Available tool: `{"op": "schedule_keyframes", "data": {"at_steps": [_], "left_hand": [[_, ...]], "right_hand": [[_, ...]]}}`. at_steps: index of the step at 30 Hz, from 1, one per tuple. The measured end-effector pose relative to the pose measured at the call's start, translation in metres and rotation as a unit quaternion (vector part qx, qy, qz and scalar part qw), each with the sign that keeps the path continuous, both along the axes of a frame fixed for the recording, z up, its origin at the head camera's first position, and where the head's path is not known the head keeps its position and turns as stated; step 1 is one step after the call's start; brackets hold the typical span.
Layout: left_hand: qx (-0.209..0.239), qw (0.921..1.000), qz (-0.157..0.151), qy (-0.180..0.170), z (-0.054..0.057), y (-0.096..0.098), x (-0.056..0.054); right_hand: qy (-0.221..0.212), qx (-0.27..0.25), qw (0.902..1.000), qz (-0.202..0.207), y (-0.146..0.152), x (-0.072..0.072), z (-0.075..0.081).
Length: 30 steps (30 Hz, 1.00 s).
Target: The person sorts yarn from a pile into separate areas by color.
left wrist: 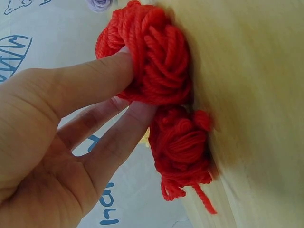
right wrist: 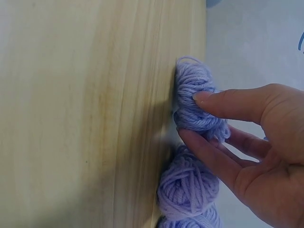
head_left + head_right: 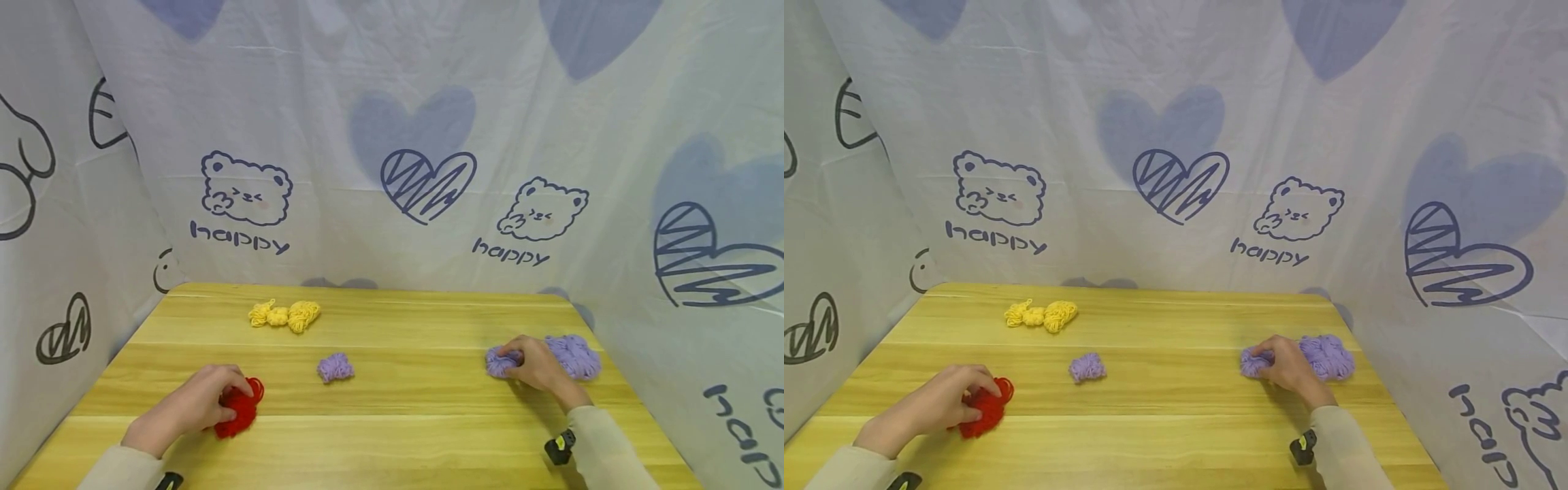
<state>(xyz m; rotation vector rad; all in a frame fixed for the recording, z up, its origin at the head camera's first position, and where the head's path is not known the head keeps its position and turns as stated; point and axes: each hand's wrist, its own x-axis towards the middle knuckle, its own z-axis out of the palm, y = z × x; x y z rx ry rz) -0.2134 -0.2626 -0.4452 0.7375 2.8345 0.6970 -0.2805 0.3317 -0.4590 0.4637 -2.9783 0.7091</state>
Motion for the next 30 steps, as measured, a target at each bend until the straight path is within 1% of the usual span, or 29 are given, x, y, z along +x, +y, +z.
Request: {"op": "schedule_keyframes", "data": {"at_steps": [5, 10, 18, 30], "left_hand": [[0.002, 1.0, 0.003, -0.003, -0.0002, 0.0004, 0.0004], [0.006, 1.0, 0.004, -0.002, -0.0002, 0.0003, 0.001], [0.002, 1.0, 0.006, 0.0, -0.0028, -0.0011, 0.0012], [-0.002, 0.9999, 0.013, -0.001, -0.0033, -0.0025, 0.0002]], "right_hand": [[0.001, 0.003, 1.0, -0.001, 0.0007, 0.0007, 0.0011], [0.013, 0.008, 0.9999, 0.004, 0.0015, 0.001, 0.0015], [0.018, 0.016, 0.9996, 0.013, 0.0022, 0.0018, 0.003], [0.013, 0.036, 0.9991, 0.02, 0.0025, 0.001, 0.0036]]}}
